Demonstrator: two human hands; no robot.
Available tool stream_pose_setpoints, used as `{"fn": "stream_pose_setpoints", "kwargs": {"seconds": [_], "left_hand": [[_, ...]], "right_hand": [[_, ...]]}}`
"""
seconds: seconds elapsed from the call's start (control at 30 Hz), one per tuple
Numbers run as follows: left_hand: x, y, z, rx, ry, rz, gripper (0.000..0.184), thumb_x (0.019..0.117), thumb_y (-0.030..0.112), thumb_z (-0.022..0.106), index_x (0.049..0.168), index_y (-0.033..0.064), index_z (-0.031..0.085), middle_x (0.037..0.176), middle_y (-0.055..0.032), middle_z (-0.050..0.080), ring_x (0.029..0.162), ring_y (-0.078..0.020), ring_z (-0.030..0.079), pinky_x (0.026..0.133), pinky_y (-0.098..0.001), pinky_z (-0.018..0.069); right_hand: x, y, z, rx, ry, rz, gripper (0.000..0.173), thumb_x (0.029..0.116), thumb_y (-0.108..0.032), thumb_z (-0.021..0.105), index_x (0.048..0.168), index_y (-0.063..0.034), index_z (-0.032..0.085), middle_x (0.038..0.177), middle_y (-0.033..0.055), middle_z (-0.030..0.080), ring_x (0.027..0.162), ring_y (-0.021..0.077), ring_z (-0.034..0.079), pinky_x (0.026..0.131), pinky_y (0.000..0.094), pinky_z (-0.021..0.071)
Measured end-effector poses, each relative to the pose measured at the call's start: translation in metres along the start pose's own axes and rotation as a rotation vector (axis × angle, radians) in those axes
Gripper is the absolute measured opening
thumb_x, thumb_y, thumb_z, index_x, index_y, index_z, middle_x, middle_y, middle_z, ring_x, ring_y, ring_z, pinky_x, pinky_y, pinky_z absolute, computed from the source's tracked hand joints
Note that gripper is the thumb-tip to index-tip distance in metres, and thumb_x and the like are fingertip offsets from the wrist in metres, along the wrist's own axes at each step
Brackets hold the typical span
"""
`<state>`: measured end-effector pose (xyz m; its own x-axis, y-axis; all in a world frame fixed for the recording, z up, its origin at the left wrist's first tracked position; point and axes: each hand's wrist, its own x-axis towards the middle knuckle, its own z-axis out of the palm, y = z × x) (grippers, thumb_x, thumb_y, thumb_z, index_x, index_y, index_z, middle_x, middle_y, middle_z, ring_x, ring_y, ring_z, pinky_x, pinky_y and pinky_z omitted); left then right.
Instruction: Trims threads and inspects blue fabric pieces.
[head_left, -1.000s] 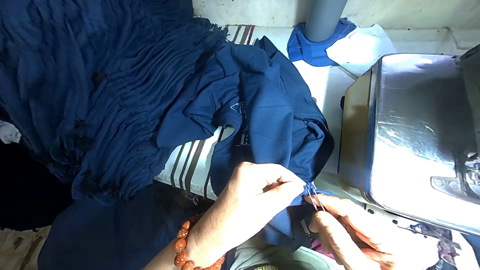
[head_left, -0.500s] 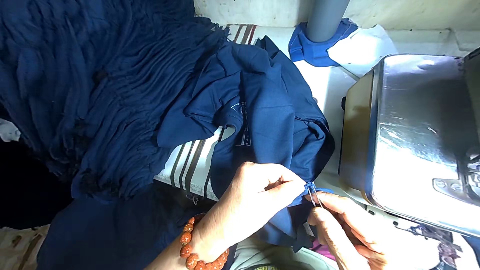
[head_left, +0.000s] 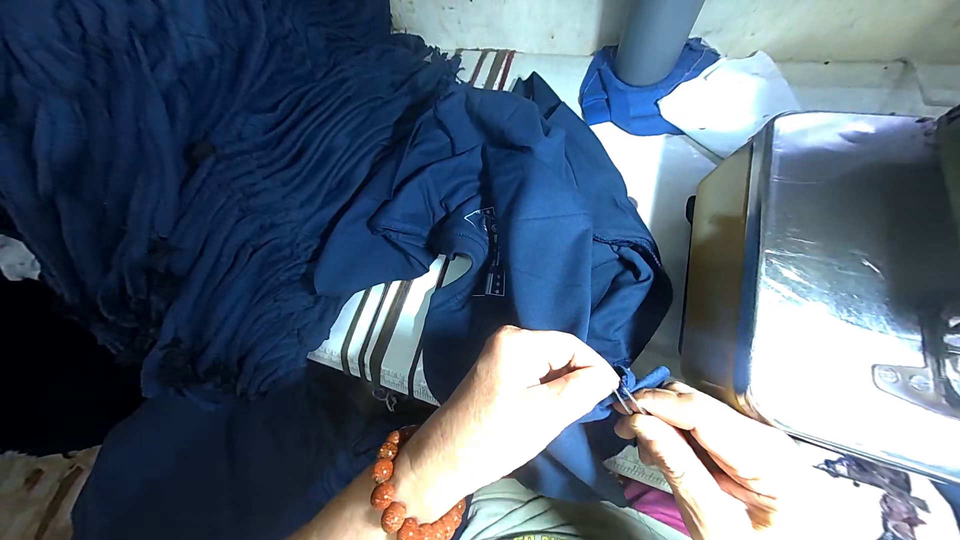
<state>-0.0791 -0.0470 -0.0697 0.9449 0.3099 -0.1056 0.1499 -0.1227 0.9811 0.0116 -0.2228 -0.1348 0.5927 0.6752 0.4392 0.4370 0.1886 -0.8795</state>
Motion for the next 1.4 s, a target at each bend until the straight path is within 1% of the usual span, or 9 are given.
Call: {"fn": "stream_pose_setpoints", "kwargs": {"seconds": [0.13,0.23,0.37,0.47,0.7,0.8,0.87,1.1,1.4], "left_hand": [[-0.004,-0.005,0.004,0.054,0.003,0.148,0.009,0.09,0.002,0.064,0.091,0.0036,0.073,0.074,0.0049,0.068,0.065,0.0051,0.06,0.059,-0.0097,0.0497],[-0.007,-0.006,0.004,0.202,0.071,0.335,0.009,0.0888,0.003,0.068,0.094,0.0009,0.076,0.084,0.0009,0.073,0.075,0.002,0.067,0.069,-0.0124,0.0569],[-0.009,-0.004,0.006,0.406,0.181,0.445,0.01,0.0889,0.008,0.069,0.085,0.0052,0.077,0.079,0.0031,0.069,0.071,0.0043,0.061,0.061,-0.0095,0.05],[-0.01,-0.002,0.011,0.513,0.261,0.446,0.009,0.0867,0.01,0.067,0.08,0.0081,0.072,0.074,0.0046,0.064,0.06,0.0057,0.051,0.051,-0.0089,0.0401],[-0.014,0.004,0.016,0.714,0.243,0.412,0.013,0.0839,0.014,0.063,0.072,0.0139,0.068,0.068,0.0067,0.058,0.057,0.002,0.052,0.046,-0.0153,0.0377],[-0.016,0.001,0.016,0.622,0.208,0.397,0.012,0.0854,0.014,0.064,0.075,0.012,0.07,0.068,0.0067,0.055,0.054,0.0031,0.043,0.045,-0.0131,0.0326],[-0.017,0.001,0.015,0.597,0.176,0.39,0.014,0.0877,0.013,0.063,0.077,0.0113,0.072,0.071,0.0065,0.058,0.054,0.0037,0.044,0.046,-0.0127,0.0337],[-0.024,0.003,0.024,0.651,0.227,0.362,0.017,0.0842,0.017,0.06,0.069,0.0128,0.065,0.063,0.006,0.053,0.052,0.0,0.045,0.044,-0.0179,0.032],[-0.036,0.012,0.02,0.785,0.199,0.411,0.017,0.0823,0.017,0.06,0.066,0.0144,0.064,0.061,0.005,0.053,0.05,-0.0028,0.049,0.041,-0.0216,0.0322]], "right_hand": [[0.004,-0.009,0.007,0.036,0.1,0.101,0.019,0.105,-0.021,0.059,0.099,-0.0062,0.068,0.084,-0.0016,0.072,0.071,-0.0038,0.065,0.063,0.0102,0.0544],[0.006,-0.015,0.01,-0.012,0.112,0.082,0.017,0.1053,-0.021,0.059,0.1,-0.0071,0.067,0.086,-0.0021,0.071,0.075,-0.0039,0.065,0.067,0.0105,0.0544],[0.007,-0.014,0.013,-0.029,0.109,0.022,0.017,0.1048,-0.021,0.059,0.1,-0.0063,0.066,0.086,-0.0013,0.069,0.077,-0.0034,0.064,0.069,0.0106,0.0533],[0.009,-0.012,0.016,-0.101,0.126,-0.038,0.018,0.105,-0.022,0.06,0.098,-0.0059,0.065,0.084,-0.0005,0.068,0.076,-0.0027,0.063,0.069,0.0103,0.0516],[0.007,-0.015,0.024,-0.099,0.196,-0.029,0.015,0.104,-0.022,0.061,0.101,-0.0071,0.065,0.088,-0.0018,0.069,0.081,-0.0026,0.065,0.072,0.0108,0.0541],[0.009,-0.018,0.021,-0.116,0.175,-0.031,0.018,0.1043,-0.023,0.061,0.107,-0.0062,0.067,0.093,-0.0006,0.072,0.085,-0.0017,0.067,0.076,0.012,0.0557],[0.012,-0.019,0.017,-0.192,0.15,-0.084,0.017,0.1041,-0.021,0.061,0.103,-0.0054,0.067,0.088,0.001,0.068,0.081,-0.0017,0.063,0.074,0.0101,0.0512],[0.007,-0.022,0.018,-0.44,0.125,-0.194,0.016,0.1045,-0.021,0.055,0.096,-0.0073,0.059,0.081,0.0036,0.058,0.075,0.0051,0.054,0.069,0.0119,0.043],[0.001,-0.035,0.02,-0.535,0.126,-0.191,0.02,0.1057,-0.022,0.051,0.093,-0.0078,0.056,0.078,0.0035,0.053,0.071,0.0061,0.051,0.065,0.0128,0.04]]}}
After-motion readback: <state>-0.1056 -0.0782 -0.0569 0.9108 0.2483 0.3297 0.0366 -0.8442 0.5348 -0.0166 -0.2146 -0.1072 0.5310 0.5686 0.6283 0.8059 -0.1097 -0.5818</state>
